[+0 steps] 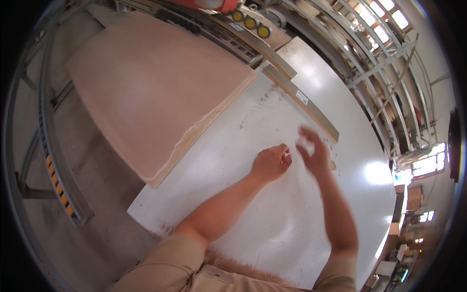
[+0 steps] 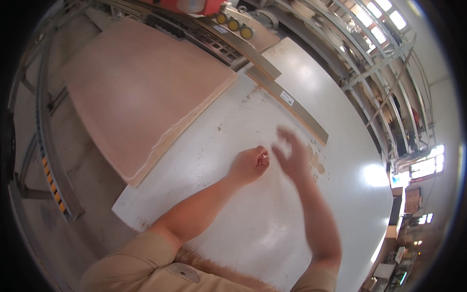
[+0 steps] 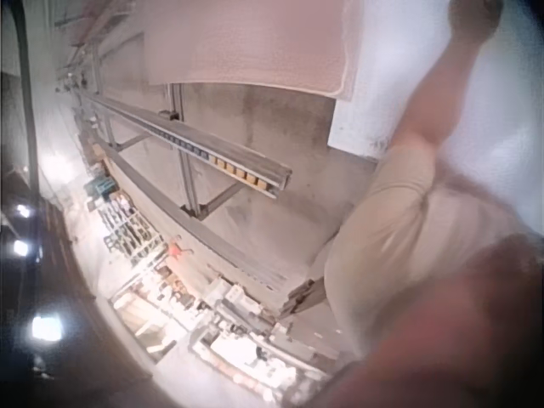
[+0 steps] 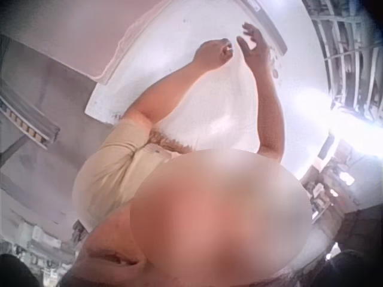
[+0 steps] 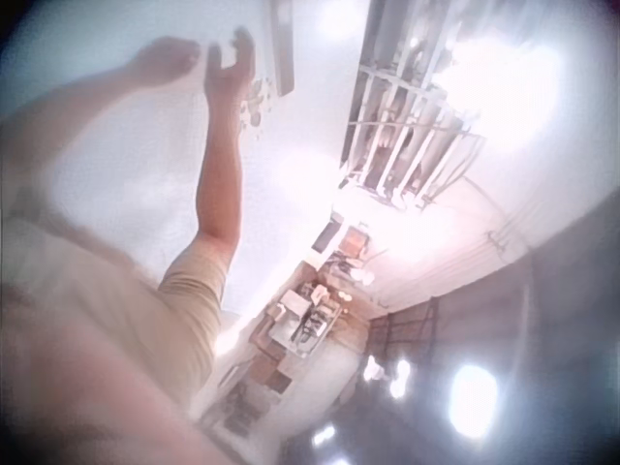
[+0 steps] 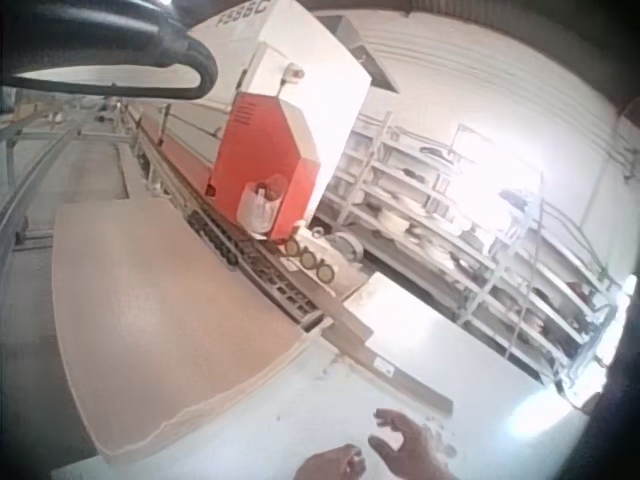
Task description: The person repeatedly picks up flat rectangular boards from a white workbench and stacks them on the floor. The person handles the boards one at a time, turning them over and aligning them before placing them in a growing pile.
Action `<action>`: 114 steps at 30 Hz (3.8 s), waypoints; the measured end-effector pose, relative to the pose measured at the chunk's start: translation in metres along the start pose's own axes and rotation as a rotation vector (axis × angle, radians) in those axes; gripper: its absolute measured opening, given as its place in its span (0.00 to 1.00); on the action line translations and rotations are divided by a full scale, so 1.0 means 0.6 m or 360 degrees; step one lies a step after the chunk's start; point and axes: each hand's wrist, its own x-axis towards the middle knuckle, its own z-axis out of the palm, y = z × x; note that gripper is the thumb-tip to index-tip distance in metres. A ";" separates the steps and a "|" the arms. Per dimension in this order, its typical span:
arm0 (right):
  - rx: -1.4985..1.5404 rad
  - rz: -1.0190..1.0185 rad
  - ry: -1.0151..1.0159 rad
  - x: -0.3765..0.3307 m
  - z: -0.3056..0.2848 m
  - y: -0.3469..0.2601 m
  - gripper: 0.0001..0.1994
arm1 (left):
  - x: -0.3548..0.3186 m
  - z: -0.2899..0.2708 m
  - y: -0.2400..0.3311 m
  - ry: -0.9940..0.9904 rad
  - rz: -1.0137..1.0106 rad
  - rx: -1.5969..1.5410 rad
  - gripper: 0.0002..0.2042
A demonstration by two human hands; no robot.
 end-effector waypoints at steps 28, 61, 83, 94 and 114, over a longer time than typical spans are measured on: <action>-0.0339 0.0425 -0.0432 0.164 -0.117 0.342 0.45 | 0.023 0.009 -0.004 0.0036 0.0221 -0.0021 0.02; -0.0554 -0.0291 -0.0039 0.378 0.007 0.176 0.36 | 0.080 -0.076 -0.019 0.0487 0.0190 -0.0084 0.09; -0.0132 0.0664 -0.0334 -0.194 -0.237 0.169 0.47 | 0.130 -0.084 -0.057 0.0622 0.0000 -0.1417 0.36; -0.0367 0.0823 -0.0540 -0.267 -0.257 0.128 0.44 | 0.108 -0.102 -0.027 -0.0242 -0.0059 -0.0958 0.25; -0.0656 0.0507 -0.0274 -0.263 -0.114 0.126 0.42 | 0.109 -0.099 -0.032 -0.0260 -0.0004 -0.0632 0.18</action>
